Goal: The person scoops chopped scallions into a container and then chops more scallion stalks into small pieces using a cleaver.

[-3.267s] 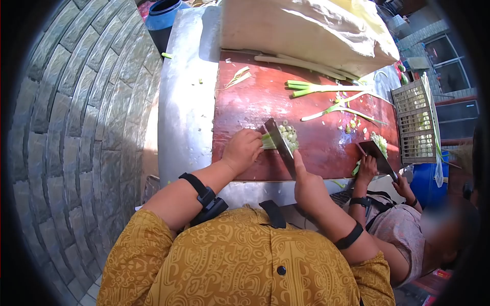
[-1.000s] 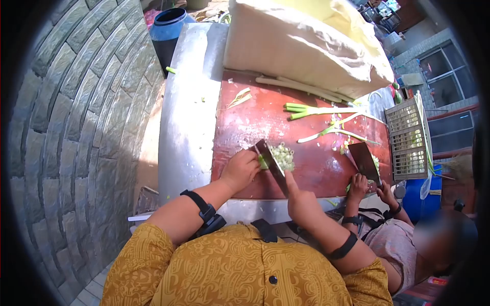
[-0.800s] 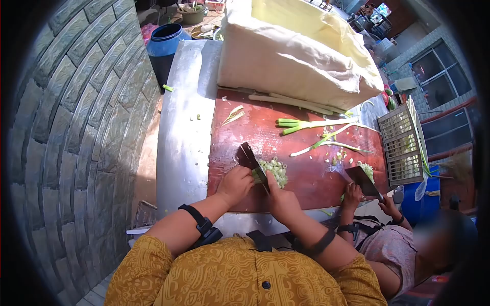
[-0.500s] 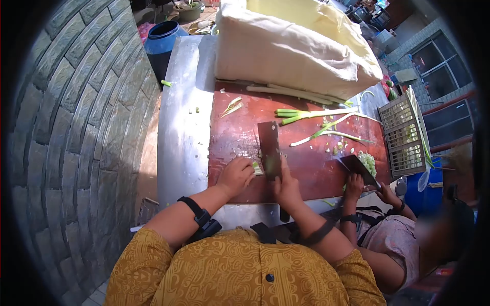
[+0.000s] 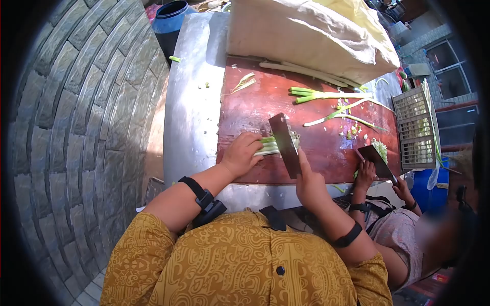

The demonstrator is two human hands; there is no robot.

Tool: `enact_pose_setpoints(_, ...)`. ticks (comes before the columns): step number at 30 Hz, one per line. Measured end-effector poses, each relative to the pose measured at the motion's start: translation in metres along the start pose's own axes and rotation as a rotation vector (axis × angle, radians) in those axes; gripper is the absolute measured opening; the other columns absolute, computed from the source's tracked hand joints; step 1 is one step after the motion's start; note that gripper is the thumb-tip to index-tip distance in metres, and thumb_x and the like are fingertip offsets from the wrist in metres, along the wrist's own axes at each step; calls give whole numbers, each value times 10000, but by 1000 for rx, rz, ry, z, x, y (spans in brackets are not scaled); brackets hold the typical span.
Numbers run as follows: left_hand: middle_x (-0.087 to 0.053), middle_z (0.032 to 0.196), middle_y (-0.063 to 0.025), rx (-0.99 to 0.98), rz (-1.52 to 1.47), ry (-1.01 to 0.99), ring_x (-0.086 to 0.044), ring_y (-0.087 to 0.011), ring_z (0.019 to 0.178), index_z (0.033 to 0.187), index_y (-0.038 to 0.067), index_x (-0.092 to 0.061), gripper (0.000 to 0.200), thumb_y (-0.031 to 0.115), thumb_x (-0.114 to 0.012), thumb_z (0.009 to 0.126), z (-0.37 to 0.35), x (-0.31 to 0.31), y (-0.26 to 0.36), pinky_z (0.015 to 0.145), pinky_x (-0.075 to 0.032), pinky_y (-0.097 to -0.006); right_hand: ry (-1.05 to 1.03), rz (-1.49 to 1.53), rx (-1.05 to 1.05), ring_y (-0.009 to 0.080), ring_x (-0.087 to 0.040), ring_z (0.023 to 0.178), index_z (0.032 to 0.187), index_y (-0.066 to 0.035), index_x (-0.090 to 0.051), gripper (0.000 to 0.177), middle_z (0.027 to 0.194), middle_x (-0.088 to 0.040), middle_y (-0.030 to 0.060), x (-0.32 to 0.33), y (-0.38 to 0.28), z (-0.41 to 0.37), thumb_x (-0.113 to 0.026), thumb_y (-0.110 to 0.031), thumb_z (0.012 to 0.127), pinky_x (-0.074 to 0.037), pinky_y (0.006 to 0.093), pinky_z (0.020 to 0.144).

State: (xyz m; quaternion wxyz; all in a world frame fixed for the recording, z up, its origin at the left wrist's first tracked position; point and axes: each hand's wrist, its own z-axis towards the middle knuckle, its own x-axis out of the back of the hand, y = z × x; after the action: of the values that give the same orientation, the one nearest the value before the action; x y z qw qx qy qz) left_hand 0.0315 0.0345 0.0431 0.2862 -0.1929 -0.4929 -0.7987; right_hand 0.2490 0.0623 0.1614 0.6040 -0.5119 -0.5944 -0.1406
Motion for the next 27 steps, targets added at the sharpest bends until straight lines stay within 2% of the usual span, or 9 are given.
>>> enact_pose_setpoints(4,-577,1006,-103,-5,-24,60,-545,-299,986,857,36,-606,223,69,-724,671,-4,-7,-3,875,-448,-391,-80,-78,-1,456,-577,607,1420,-6,-200,676,660,-586,275,0,3,-11,-442,14,789,-440,542,588)
enact_pose_setpoints(13,-583,971,-106,-20,-17,49,-562,-291,947,844,21,-610,193,55,-702,678,-1,-7,-1,846,-465,-377,-181,-131,26,455,-573,594,1423,-20,-202,683,644,-581,269,1,0,4,-444,12,785,-434,544,576)
enact_pose_setpoints(16,-585,951,-103,-21,6,35,-563,-289,930,841,23,-609,189,53,-698,677,-1,-7,0,833,-468,-375,-31,-80,83,449,-576,599,1421,-36,-223,663,651,-586,260,-26,10,29,-458,-4,802,-441,534,569)
enact_pose_setpoints(19,-587,935,-98,-30,-9,42,-564,-288,911,833,26,-606,183,55,-698,677,-1,-6,0,821,-469,-376,155,-11,51,443,-583,611,1422,-44,-232,659,665,-590,256,-45,14,44,-475,-6,811,-450,520,563)
enact_pose_setpoints(22,-588,932,-96,-22,-2,55,-565,-286,901,825,30,-605,182,52,-701,672,-2,-7,1,810,-472,-374,306,178,98,440,-588,618,1428,-46,-222,679,672,-588,260,-51,25,44,-484,10,804,-455,510,558)
enact_pose_setpoints(25,-590,931,-94,-20,-12,56,-567,-284,894,816,34,-604,178,48,-704,669,-1,-6,1,798,-476,-372,280,174,121,445,-589,624,1427,-41,-225,684,683,-590,264,-33,19,33,-488,19,799,-458,513,575)
enact_pose_setpoints(27,-591,928,-94,-23,-2,73,-567,-283,889,812,35,-604,177,46,-706,668,-2,-8,1,791,-478,-370,158,82,83,446,-589,623,1423,-31,-233,672,675,-590,265,-13,8,21,-483,15,801,-457,518,585)
